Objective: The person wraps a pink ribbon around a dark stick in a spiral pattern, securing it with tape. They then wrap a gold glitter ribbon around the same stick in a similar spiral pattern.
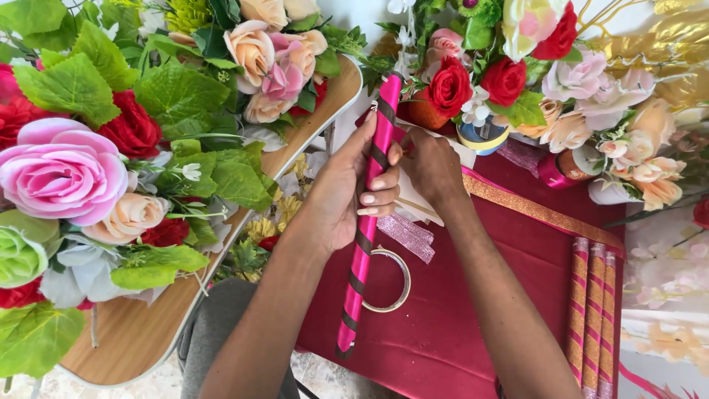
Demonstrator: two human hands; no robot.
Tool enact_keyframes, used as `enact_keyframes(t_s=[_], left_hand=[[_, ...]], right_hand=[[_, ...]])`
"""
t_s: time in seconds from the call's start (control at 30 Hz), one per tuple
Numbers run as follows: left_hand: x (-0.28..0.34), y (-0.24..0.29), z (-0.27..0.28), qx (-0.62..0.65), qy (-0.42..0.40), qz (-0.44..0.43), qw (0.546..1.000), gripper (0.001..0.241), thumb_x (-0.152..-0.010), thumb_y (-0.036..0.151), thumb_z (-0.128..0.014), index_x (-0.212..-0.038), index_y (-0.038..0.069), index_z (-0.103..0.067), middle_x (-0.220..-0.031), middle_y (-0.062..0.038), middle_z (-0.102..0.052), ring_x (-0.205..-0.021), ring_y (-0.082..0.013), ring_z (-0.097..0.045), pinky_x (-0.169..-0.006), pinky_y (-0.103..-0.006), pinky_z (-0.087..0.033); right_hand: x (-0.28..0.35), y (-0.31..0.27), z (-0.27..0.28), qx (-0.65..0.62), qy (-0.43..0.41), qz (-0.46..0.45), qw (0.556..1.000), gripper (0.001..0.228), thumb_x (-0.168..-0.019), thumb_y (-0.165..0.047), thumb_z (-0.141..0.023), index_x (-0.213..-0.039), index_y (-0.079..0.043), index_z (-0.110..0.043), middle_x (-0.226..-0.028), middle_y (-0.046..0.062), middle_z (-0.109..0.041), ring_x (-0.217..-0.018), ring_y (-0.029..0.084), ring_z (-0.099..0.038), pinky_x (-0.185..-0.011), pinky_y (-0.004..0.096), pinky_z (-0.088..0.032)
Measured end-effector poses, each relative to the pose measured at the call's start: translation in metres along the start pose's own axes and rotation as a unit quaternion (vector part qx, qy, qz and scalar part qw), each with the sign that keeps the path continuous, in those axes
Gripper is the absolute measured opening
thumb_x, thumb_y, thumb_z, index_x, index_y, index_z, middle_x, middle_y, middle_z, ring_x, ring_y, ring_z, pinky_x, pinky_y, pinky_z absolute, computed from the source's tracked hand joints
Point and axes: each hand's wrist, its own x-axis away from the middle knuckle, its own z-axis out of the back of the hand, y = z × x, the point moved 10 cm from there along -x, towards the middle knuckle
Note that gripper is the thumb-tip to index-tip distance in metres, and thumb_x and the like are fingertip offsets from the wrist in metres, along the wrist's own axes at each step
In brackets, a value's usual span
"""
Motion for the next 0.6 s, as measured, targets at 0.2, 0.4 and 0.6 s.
enact_keyframes(t_s=[0.2,0.4,0.6], left_hand=[[-0.008,-0.009,-0.001,-0.004,-0.013,-0.006,1.000,0.054,-0.098,0.063,-0.054,-0.092,0.009,-0.052,-0.057,0.005,-0.034,-0.036,-0.0040,-0.038,-0.032,-0.0177,-0.033],[-0.007,-0.017,-0.009,-0.024,-0.021,0.008,0.999,0.054,-0.098,0.063,-0.054,-0.091,0.009,-0.052,-0.057,0.005,-0.033,-0.036,-0.0033,-0.038,-0.031,-0.0167,-0.032],[-0.004,-0.046,-0.030,-0.032,-0.065,0.071,0.995,0.052,-0.097,0.062,-0.054,-0.086,0.012,-0.053,-0.054,0.006,-0.035,-0.036,-0.0027,-0.033,-0.032,-0.0173,-0.027]], right_hand=[[0.006,0.012,0.010,-0.029,0.028,0.014,0.999,0.013,-0.091,-0.017,-0.071,-0.104,-0.015,-0.073,-0.075,0.008,-0.073,-0.087,0.035,-0.072,-0.085,0.054,-0.057],[0.064,-0.008,0.082,-0.090,0.183,0.118,0.972,0.015,-0.094,-0.011,-0.077,-0.108,-0.016,-0.076,-0.081,0.013,-0.073,-0.080,0.036,-0.071,-0.072,0.050,-0.057],[0.172,-0.003,0.204,-0.018,0.477,0.231,0.848,0.018,-0.099,0.015,-0.089,-0.100,-0.002,-0.083,-0.090,0.015,-0.073,-0.081,0.030,-0.066,-0.079,0.040,-0.052]])
